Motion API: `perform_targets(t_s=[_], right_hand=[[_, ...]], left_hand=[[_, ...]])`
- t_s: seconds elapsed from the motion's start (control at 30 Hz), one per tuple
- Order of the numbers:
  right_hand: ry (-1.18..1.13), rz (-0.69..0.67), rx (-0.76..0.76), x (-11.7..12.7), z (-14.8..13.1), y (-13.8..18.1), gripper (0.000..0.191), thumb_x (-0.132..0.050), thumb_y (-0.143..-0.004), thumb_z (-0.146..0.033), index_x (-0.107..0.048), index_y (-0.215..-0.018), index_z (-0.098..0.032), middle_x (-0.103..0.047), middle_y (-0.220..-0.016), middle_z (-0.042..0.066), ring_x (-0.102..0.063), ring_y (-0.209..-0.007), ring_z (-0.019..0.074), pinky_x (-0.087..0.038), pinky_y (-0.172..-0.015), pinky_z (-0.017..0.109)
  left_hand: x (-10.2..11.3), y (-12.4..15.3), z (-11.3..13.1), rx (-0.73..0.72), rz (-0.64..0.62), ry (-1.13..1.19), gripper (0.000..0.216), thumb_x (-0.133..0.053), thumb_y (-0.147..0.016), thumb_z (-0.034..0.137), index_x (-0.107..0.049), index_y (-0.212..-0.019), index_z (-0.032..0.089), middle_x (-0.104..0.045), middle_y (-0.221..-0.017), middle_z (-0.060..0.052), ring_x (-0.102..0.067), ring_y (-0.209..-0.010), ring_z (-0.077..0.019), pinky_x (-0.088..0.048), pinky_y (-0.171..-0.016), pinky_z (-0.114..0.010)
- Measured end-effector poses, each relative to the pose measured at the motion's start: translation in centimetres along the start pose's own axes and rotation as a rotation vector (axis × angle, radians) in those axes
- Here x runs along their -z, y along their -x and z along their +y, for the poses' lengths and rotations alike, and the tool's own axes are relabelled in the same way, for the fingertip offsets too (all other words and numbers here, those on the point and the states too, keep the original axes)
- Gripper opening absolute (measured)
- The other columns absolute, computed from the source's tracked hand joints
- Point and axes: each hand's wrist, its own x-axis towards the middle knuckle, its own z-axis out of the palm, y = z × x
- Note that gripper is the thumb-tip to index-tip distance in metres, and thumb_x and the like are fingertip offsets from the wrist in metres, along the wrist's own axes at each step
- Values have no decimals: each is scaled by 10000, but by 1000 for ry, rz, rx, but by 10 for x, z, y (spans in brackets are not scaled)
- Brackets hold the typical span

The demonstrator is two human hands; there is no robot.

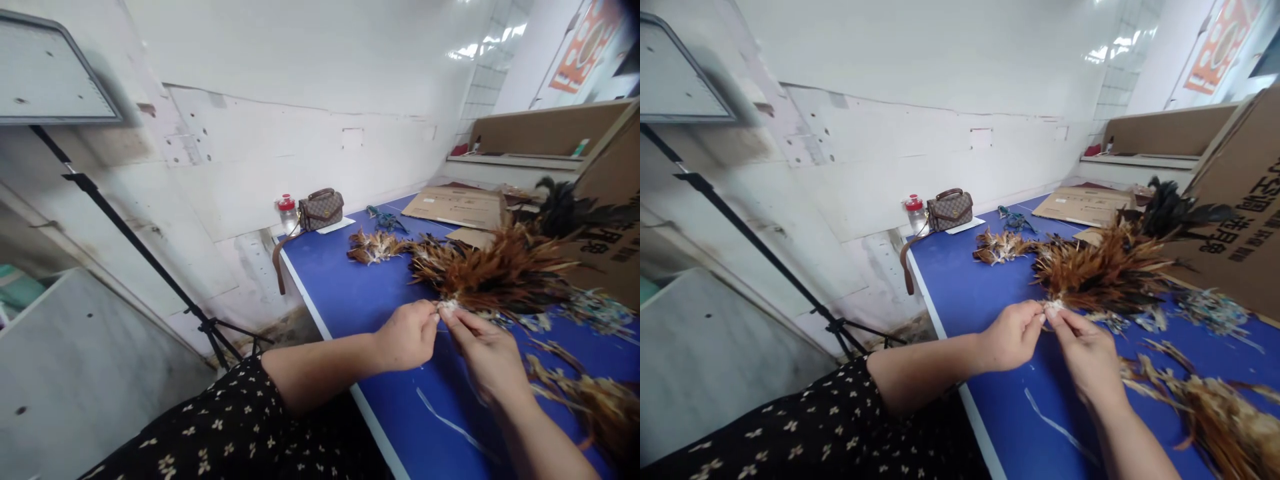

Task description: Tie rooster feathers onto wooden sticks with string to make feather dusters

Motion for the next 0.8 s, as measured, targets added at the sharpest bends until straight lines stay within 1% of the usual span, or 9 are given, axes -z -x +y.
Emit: perform_targets(t_s=[0.1, 0.2, 0.27, 0.37, 0.43, 0.5, 0.63, 0.7, 0.8], right_hand=[[37, -87, 35, 10, -5, -2, 490, -959, -694, -665, -909, -943, -246, -829, -925, 85, -765, -905, 274, -630, -855, 356], [2, -154, 62, 16, -13, 0, 473, -941, -726, -671, -905, -909, -237, -796, -836, 78, -712, -788, 225, -594, -692, 293], [-73, -162, 54, 13, -21, 3, 459, -950, -718, -658, -897, -880, -232, -769, -783, 70, -623, -654, 171, -509, -549, 256], [-214, -119, 13, 3, -30, 10, 447, -992, -658, -622, -885, -844, -230, -707, -690, 42, -445, -515, 104, -354, -436, 233], [-254, -66, -14, -2, -31, 11, 447, -1012, -629, -597, -881, -851, -232, -661, -640, 19, -390, -489, 92, -301, -419, 233], [-245, -17, -47, -3, -28, 10, 456, -1015, -624, -587, -876, -872, -230, -599, -585, -5, -357, -472, 91, -254, -408, 236], [-197, 25, -101, -2, -18, 6, 459, -995, -647, -595, -872, -904, -236, -546, -550, -19, -316, -460, 99, -194, -400, 259], [-183, 39, -86, -3, -17, 7, 444, -988, -654, -593, -871, -895, -240, -626, -620, 8, -364, -480, 106, -241, -407, 263], [-135, 44, -29, -7, -23, 9, 433, -972, -669, -610, -859, -848, -232, -703, -713, 37, -533, -572, 143, -410, -491, 266]], left_hand=[[11, -1, 9, 230, -137, 258, 191, -603, -1020, 356, -614, -963, 175, -547, -781, -2, -473, -663, -107, -433, -645, -239], [25, -2, 15, 498, -357, 707, 304, -669, -988, 475, -588, -979, 183, -375, -694, 72, -268, -515, -56, -236, -488, -184], [33, -3, 15, 577, -486, 901, 359, -749, -936, 500, -603, -991, 177, -308, -690, 91, -197, -499, -39, -158, -466, -166], [39, -6, 10, 592, -558, 1022, 369, -806, -899, 475, -617, -982, 169, -278, -692, 95, -174, -495, -29, -121, -457, -158], [36, -7, 7, 578, -541, 1029, 359, -793, -912, 470, -610, -977, 167, -302, -690, 94, -183, -491, -27, -140, -458, -161], [29, -9, 5, 573, -446, 920, 353, -754, -948, 480, -602, -975, 162, -384, -693, 80, -257, -491, -31, -221, -471, -172], [8, -10, 6, 434, -52, 472, 359, -772, -950, 380, -603, -1180, 162, -596, -805, 26, -522, -615, -75, -412, -601, -209], [1, -11, 7, 307, 49, 349, 412, -785, -931, 317, -610, -1275, 172, -643, -868, 7, -593, -725, -98, -449, -681, -216], [0, -14, 10, 273, 11, 392, 223, -728, -958, 322, -669, -1087, 149, -619, -815, 4, -562, -713, -90, -427, -664, -210]])
